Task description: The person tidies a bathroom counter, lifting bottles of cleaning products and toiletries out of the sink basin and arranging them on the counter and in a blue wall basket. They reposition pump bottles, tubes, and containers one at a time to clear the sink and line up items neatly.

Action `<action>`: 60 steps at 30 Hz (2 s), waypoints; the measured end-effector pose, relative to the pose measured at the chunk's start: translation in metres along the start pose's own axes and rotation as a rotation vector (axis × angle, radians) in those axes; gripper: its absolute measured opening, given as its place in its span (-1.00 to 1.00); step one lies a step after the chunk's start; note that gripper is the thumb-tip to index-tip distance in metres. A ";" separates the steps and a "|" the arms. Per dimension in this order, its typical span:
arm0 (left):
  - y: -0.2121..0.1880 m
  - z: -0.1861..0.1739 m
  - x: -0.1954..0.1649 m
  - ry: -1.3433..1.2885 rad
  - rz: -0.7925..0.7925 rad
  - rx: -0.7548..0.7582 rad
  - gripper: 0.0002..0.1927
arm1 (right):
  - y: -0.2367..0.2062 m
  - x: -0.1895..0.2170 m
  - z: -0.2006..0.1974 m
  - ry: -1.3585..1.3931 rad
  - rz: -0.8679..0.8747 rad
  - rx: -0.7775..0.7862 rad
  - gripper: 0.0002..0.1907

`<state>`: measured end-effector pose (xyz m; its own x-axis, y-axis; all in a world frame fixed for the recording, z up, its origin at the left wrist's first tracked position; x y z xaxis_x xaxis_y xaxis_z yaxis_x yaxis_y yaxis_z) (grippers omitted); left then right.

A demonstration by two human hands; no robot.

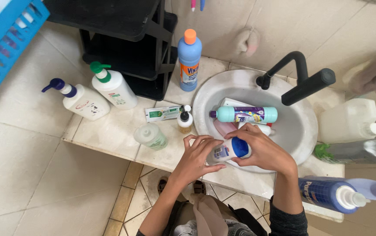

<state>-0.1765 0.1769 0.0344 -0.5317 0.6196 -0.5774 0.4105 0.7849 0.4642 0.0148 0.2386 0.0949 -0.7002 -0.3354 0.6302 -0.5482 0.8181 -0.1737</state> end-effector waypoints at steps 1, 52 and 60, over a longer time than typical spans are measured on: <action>-0.001 -0.002 0.002 0.000 -0.007 0.007 -0.28 | 0.004 0.006 0.001 -0.019 -0.020 0.004 -0.30; -0.189 -0.203 0.304 -0.291 -0.505 -0.883 -0.68 | 0.307 0.192 0.281 0.542 -0.226 -0.178 -0.66; -0.176 -0.204 0.306 -0.287 -0.647 -0.885 -0.75 | 0.320 0.188 0.278 0.477 -0.148 -0.133 -0.63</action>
<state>-0.5626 0.2261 -0.0867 -0.2169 0.1685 -0.9615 -0.6090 0.7464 0.2682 -0.4196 0.3078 -0.0524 -0.3162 -0.2276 0.9210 -0.5411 0.8407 0.0220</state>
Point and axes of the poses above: each hand's wrist, its own y-axis towards the middle knuckle, its own z-axis out of the palm, x = y × z, the point moved 4 cm from there along y, towards the middle knuckle, and after that the axes turned 6 degrees about z, right-handed, at the moved point
